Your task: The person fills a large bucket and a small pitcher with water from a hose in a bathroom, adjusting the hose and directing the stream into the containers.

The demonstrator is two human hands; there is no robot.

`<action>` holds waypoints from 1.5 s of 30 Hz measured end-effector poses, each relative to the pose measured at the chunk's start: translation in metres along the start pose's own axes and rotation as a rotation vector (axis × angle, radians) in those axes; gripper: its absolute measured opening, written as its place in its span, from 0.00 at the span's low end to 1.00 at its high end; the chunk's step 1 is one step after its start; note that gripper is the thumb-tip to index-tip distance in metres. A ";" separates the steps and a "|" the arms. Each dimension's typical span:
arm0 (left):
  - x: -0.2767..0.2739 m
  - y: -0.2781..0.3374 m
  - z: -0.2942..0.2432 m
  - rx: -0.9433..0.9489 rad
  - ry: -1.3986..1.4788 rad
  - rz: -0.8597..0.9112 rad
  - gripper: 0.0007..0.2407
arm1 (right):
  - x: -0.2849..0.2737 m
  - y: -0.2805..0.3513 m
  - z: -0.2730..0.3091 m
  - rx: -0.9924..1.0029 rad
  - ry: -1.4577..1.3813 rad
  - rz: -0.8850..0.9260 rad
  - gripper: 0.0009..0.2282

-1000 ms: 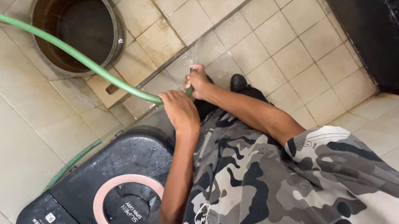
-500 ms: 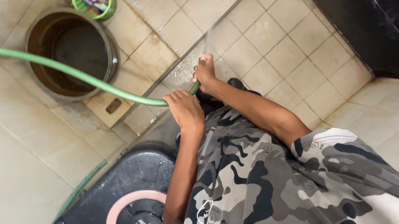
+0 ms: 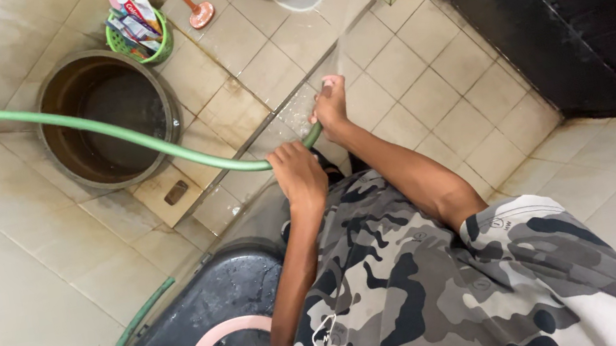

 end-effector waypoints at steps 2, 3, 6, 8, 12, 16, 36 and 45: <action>0.001 -0.002 0.001 0.035 -0.087 -0.014 0.13 | -0.002 -0.003 -0.012 0.021 0.006 -0.002 0.06; 0.001 -0.002 0.003 0.033 -0.090 -0.017 0.13 | -0.005 -0.002 -0.023 0.083 0.006 0.000 0.06; 0.008 0.001 0.008 0.069 -0.045 0.103 0.17 | -0.008 0.000 -0.064 0.173 0.024 -0.004 0.06; 0.015 0.004 0.013 0.064 -0.065 0.140 0.17 | -0.015 0.004 -0.091 0.210 0.044 -0.021 0.06; 0.029 0.006 0.019 0.090 -0.054 0.125 0.15 | -0.021 0.020 -0.123 0.394 0.018 0.014 0.09; 0.041 0.004 0.021 0.099 -0.006 0.109 0.06 | -0.027 0.033 -0.133 0.602 0.304 0.265 0.05; 0.077 -0.059 -0.022 0.170 -0.026 0.181 0.05 | -0.035 0.008 -0.117 0.967 0.396 0.603 0.02; 0.077 -0.093 -0.032 0.105 0.074 0.040 0.05 | -0.047 -0.043 -0.125 0.948 0.372 0.576 0.06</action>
Point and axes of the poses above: each hand's wrist, its own y-axis away from the middle knuckle, its own x-axis out of the palm, z = x × y, the point moved 4 cm from there along -y, towards the middle knuckle, and after that the axes turned 9 degrees about -x, right-handed, at the moved point
